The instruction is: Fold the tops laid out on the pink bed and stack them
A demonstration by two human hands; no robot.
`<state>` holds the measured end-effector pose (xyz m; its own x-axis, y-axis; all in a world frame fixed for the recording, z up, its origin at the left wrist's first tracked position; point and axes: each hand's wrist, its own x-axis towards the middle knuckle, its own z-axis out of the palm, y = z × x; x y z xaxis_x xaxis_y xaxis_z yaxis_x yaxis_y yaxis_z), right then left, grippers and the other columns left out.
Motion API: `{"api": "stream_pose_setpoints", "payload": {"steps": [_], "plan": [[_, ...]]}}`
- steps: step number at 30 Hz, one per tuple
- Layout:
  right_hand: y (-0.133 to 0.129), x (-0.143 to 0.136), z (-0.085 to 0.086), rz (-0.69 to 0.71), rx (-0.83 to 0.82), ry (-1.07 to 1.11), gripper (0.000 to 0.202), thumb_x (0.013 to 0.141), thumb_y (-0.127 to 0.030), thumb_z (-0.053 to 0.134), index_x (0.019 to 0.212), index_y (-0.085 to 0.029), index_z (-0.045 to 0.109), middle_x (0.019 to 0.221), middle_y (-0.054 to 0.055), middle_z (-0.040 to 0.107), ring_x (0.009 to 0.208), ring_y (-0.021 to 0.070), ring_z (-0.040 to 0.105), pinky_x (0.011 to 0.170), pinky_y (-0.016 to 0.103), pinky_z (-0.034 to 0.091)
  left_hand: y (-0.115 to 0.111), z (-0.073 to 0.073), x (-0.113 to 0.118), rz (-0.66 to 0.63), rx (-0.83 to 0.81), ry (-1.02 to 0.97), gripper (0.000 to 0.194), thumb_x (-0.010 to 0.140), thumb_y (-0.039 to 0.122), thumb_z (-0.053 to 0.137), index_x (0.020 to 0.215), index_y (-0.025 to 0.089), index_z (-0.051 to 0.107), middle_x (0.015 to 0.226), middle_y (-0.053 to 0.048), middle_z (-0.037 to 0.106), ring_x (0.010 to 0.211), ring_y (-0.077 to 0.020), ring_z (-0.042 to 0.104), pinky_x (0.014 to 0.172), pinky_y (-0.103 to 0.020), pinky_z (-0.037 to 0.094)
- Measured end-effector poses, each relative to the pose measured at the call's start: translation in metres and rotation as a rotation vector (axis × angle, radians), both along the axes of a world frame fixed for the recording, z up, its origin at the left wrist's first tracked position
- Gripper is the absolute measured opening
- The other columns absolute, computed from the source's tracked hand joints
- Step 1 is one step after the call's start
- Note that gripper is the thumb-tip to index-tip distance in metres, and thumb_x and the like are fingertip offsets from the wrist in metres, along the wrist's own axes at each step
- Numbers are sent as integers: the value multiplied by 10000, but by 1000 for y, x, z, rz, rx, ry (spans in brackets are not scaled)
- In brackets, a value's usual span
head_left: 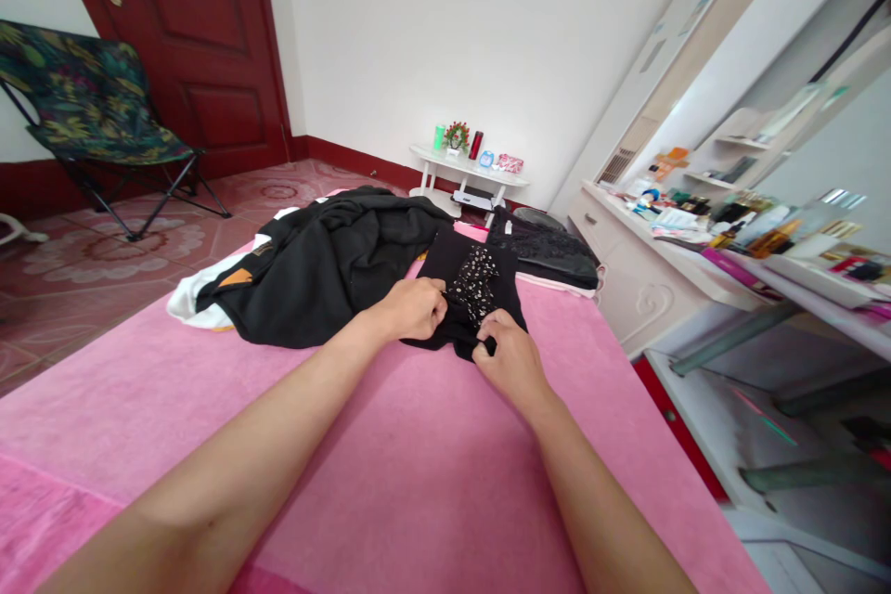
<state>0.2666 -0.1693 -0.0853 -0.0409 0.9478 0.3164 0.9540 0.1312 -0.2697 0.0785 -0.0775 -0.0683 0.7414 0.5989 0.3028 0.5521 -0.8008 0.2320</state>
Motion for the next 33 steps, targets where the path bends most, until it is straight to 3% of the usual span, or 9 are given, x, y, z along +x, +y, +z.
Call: {"api": "stream_pose_setpoints", "payload": {"steps": [4,7,11,14,17,23,26,30,33], "plan": [[1,1,-2,9,-27,32,90,698,-150,523,742,-212,573,897,-2,590,712,132,576,625,235,409,3,4,-6,-33,-82,23,251,685,157,561,800,292,739,896,3,602,811,-176,590,652,-259,442],[3,0,-4,15,-18,78,79,680,-154,525,711,-209,574,870,0,594,706,136,572,627,235,414,1,0,-2,-29,-88,62,325,666,317,680,985,365,717,1023,-3,571,947,-212,582,757,-275,458],[5,2,-3,27,43,189,80,639,-129,510,630,-203,538,812,1,591,721,143,572,667,239,432,-5,-7,8,23,-2,81,332,676,462,687,977,327,719,1052,-43,547,963,-245,566,791,-329,468],[5,3,-2,26,68,239,86,632,-126,503,594,-202,514,787,4,584,715,144,567,672,243,437,-6,-9,10,54,41,65,237,712,337,640,933,310,723,1036,-41,560,930,-227,575,751,-316,475],[4,4,-1,32,65,246,89,627,-121,499,592,-202,516,780,6,584,714,144,565,677,247,437,-3,-7,7,61,50,59,263,682,190,587,877,299,725,1042,-27,583,948,-214,584,738,-292,473],[4,2,-2,82,-74,273,91,604,-123,507,582,-198,554,751,-4,594,684,131,557,642,244,421,-5,3,4,-71,-64,162,252,623,153,566,759,274,740,924,-22,667,992,-227,576,741,-270,458],[6,5,1,64,-186,509,135,607,-163,538,715,-198,610,781,2,631,686,135,573,610,243,438,-9,8,6,-48,-164,180,135,672,241,591,663,235,725,904,-43,684,991,-235,576,746,-268,452],[9,13,7,-22,-394,953,158,647,-237,557,785,-181,610,808,25,666,733,145,622,619,254,495,-12,8,12,42,-182,155,343,801,410,547,567,191,671,918,-83,685,1015,-251,576,772,-293,445],[9,19,8,-1,-473,1035,126,644,-205,586,754,-164,634,764,30,672,763,144,644,728,281,509,-14,5,16,69,-149,172,238,695,424,687,597,207,687,906,-70,679,1017,-258,566,770,-298,441]]}}
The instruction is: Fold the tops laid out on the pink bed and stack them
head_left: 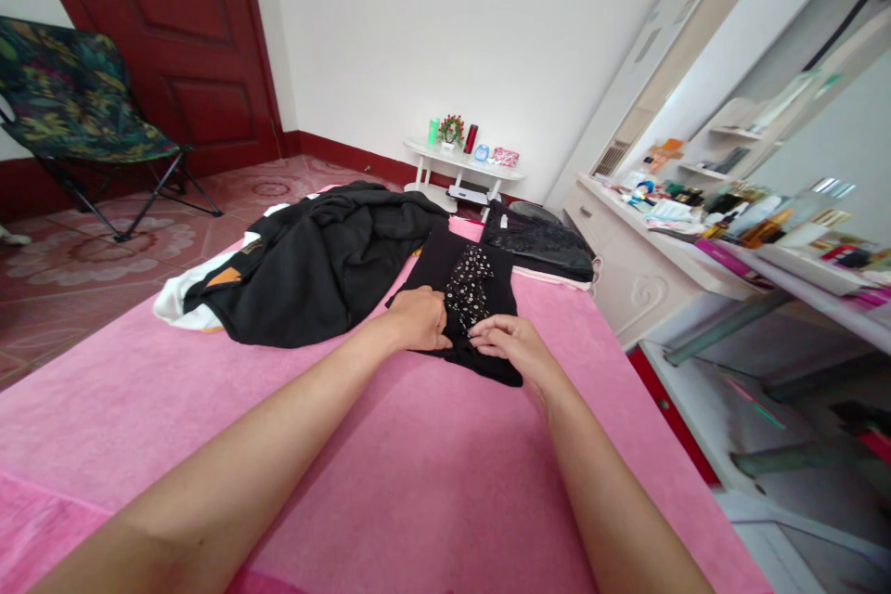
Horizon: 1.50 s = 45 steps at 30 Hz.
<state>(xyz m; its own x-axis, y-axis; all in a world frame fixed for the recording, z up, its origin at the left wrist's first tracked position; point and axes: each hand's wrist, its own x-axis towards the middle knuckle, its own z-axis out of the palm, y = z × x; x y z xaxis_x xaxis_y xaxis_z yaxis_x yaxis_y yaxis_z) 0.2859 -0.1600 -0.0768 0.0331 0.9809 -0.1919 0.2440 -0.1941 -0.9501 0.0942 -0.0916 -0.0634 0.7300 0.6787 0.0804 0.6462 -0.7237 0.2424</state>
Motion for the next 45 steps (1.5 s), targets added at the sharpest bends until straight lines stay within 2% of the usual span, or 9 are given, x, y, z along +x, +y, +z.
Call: {"api": "stream_pose_setpoints", "payload": {"steps": [6,10,14,21,25,29,33,39,45], "plan": [[-4,2,-7,254,250,-358,424,580,-133,708,995,-214,683,936,19,612,754,124,587,680,262,481,-4,-3,4,-7,10,47,351,481,523,798,701,258,732,1027,-68,632,989,-273,548,711,-310,462],[-5,-7,-12,224,382,-666,161,660,-168,704,808,-231,714,795,-13,565,627,92,506,589,230,400,-7,-2,6,17,-5,82,351,486,508,800,722,256,733,1051,-64,614,1003,-268,546,730,-305,471],[-4,-11,-12,149,403,-687,108,738,-130,609,660,-184,662,692,-13,566,604,91,507,573,217,368,-8,-2,7,19,-25,85,349,501,517,788,721,252,731,1085,-62,606,1042,-260,539,753,-294,473],[-14,-13,2,303,237,-817,286,618,-258,760,893,-285,681,683,-74,610,586,83,514,518,205,275,-2,-5,1,-7,-82,59,249,614,481,738,742,268,734,1061,-56,636,1147,-254,493,833,-300,444],[-10,-12,-3,235,237,-645,80,687,-267,686,737,-213,654,589,-60,547,534,81,473,499,202,287,0,-7,0,-20,-82,0,194,654,442,737,725,262,736,975,-45,655,1018,-240,554,767,-283,446],[-1,-14,-13,64,278,-414,127,702,-295,656,691,-187,590,529,-64,480,479,85,429,476,204,333,-3,-6,3,-9,-74,-10,193,584,411,797,675,254,730,919,-29,664,962,-229,572,693,-252,433],[-2,-21,-17,32,345,-623,63,714,-191,623,775,-208,626,629,-36,587,567,110,530,566,224,398,2,-6,0,-7,-109,-31,164,581,375,797,675,258,729,876,-12,676,918,-214,598,716,-252,434],[-18,-31,-2,267,377,-1003,337,809,-129,533,1098,-247,661,955,55,666,871,193,624,706,272,426,22,-8,-12,-181,-362,-482,231,673,111,658,882,210,668,823,34,659,784,-118,614,767,-229,449],[-24,-41,0,192,370,-1032,328,844,-124,483,1126,-197,634,1042,72,658,907,196,620,762,285,438,27,-6,-11,-67,-480,-725,409,653,100,664,1056,144,609,908,-23,670,819,-135,615,774,-266,480]]}}
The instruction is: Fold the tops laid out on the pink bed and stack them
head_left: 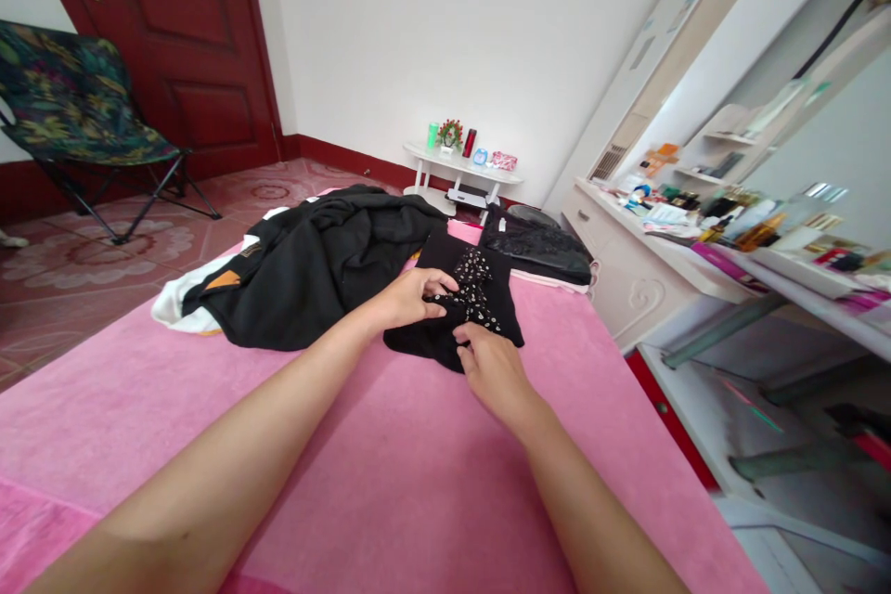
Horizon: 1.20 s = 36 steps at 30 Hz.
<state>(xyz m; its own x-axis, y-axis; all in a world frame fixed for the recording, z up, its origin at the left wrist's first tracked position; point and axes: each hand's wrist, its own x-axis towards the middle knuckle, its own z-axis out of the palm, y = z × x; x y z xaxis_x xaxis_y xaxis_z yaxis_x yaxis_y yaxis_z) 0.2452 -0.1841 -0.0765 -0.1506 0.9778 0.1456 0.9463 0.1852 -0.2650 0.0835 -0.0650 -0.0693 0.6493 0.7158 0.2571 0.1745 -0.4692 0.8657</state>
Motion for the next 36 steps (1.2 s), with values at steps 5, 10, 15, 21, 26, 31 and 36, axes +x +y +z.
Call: {"api": "stream_pose_setpoints", "payload": {"steps": [5,10,15,21,26,31,36], "plan": [[-4,2,15,117,-58,4,211,810,-159,559,950,-235,698,1052,44,661,935,194,604,735,273,424,0,7,-8,-161,-4,106,323,689,133,645,1008,155,694,978,-32,701,886,-153,628,814,-254,473],[1,23,27,-129,26,24,141,705,-253,699,833,-256,642,833,-11,648,683,140,570,563,245,335,-6,14,-16,-432,-105,417,161,653,190,706,808,190,748,762,6,718,718,-132,636,672,-195,468],[6,39,16,-80,-23,-109,151,651,-105,657,734,-229,633,829,-4,624,679,126,552,541,233,286,-5,10,-16,-349,-212,417,207,729,346,676,726,141,707,631,-19,677,583,-123,621,547,-193,456],[10,53,18,5,-231,161,110,723,-258,634,623,-225,664,565,-25,619,499,107,520,471,217,290,-3,-5,5,100,37,100,147,778,259,606,814,135,676,725,-16,673,618,-107,615,604,-217,480],[20,40,7,-83,103,365,122,794,-257,552,789,-205,662,734,8,657,656,137,593,591,240,438,-17,-12,23,17,245,156,163,818,235,559,893,190,697,897,-11,683,822,-138,632,780,-253,488],[25,41,-8,-28,160,239,270,789,-244,575,1041,-187,654,1131,79,619,1043,214,569,903,345,447,-5,-23,9,396,406,399,465,772,258,612,1222,154,556,1337,-114,492,1219,-251,474,1024,-340,387],[23,43,-4,-181,349,214,253,876,-248,449,1016,-183,649,1088,93,634,1061,236,555,955,399,420,1,-19,3,567,414,362,393,852,218,485,1231,128,535,1352,-136,481,1281,-284,413,1083,-413,331]]}}
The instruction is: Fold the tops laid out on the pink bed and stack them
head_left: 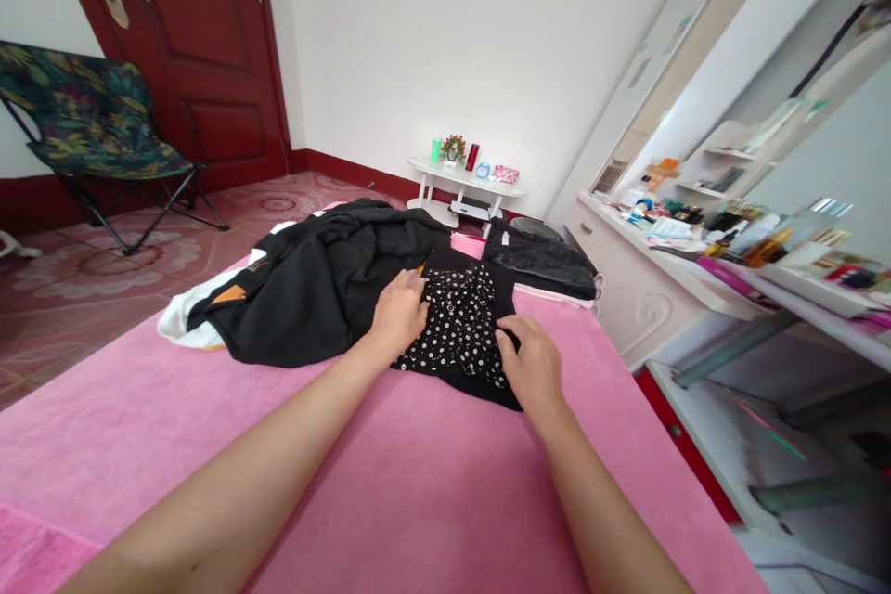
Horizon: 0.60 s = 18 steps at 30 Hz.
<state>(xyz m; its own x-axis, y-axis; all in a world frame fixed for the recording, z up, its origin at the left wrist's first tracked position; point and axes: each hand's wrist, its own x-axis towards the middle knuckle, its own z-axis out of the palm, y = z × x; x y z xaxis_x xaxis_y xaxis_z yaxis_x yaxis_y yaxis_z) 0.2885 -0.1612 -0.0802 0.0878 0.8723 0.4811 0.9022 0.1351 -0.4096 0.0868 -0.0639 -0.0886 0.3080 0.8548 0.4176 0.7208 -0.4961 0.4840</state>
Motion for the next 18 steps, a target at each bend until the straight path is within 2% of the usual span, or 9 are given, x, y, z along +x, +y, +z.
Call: {"api": "stream_pose_setpoints", "payload": {"steps": [2,4,6,8,11,13,15,18], "plan": [[1,-12,2,122,83,32,305,889,-227,422,1131,-193,603,1215,93,585,1159,221,505,1025,385,378,-6,5,10,-193,121,-100,410,853,105,410,1235,166,546,1346,-77,506,1282,-222,421,1117,-354,303],[5,-26,-1,251,94,56,408,903,-224,393,1298,-190,489,1359,94,485,1264,196,427,1085,359,324,-11,7,22,-361,154,-131,490,832,34,362,1261,195,534,1321,-31,540,1240,-156,469,1098,-267,335],[13,-32,-7,322,22,39,496,914,-250,376,1405,-188,360,1447,89,390,1333,182,349,1119,359,274,-10,1,27,-395,148,-123,559,791,-13,349,1292,177,507,1302,-36,557,1216,-129,493,1077,-236,362],[24,-28,-16,254,-94,-11,534,916,-315,387,1428,-178,324,1475,105,349,1362,218,306,1129,433,227,-5,-9,25,-373,130,-124,571,768,-24,361,1300,136,494,1327,-74,534,1237,-150,478,1089,-287,364],[37,-11,-26,-41,-213,-28,552,912,-432,380,1379,-140,410,1451,163,374,1362,316,286,1086,575,198,2,-21,17,-331,109,-121,502,778,18,425,1257,120,535,1383,-103,477,1263,-198,460,1087,-356,375],[43,-2,-26,-189,-201,-5,545,914,-446,358,1342,-123,457,1442,184,378,1357,344,284,1062,602,218,0,-21,18,-334,147,-148,459,783,18,427,1199,128,587,1345,-99,519,1247,-204,481,1074,-366,390],[49,1,-21,-185,-115,-23,513,921,-394,337,1340,-123,459,1462,165,353,1371,321,263,1075,577,221,-5,-14,27,-421,195,-176,475,782,-4,400,1166,172,617,1253,-62,600,1201,-179,525,1054,-350,409],[62,4,-16,32,-19,-74,509,932,-316,291,1403,-140,372,1503,92,300,1406,220,199,1127,465,201,1,-3,45,-517,175,-165,481,836,47,380,1254,206,557,1284,-47,579,1204,-161,519,1053,-321,394]]}}
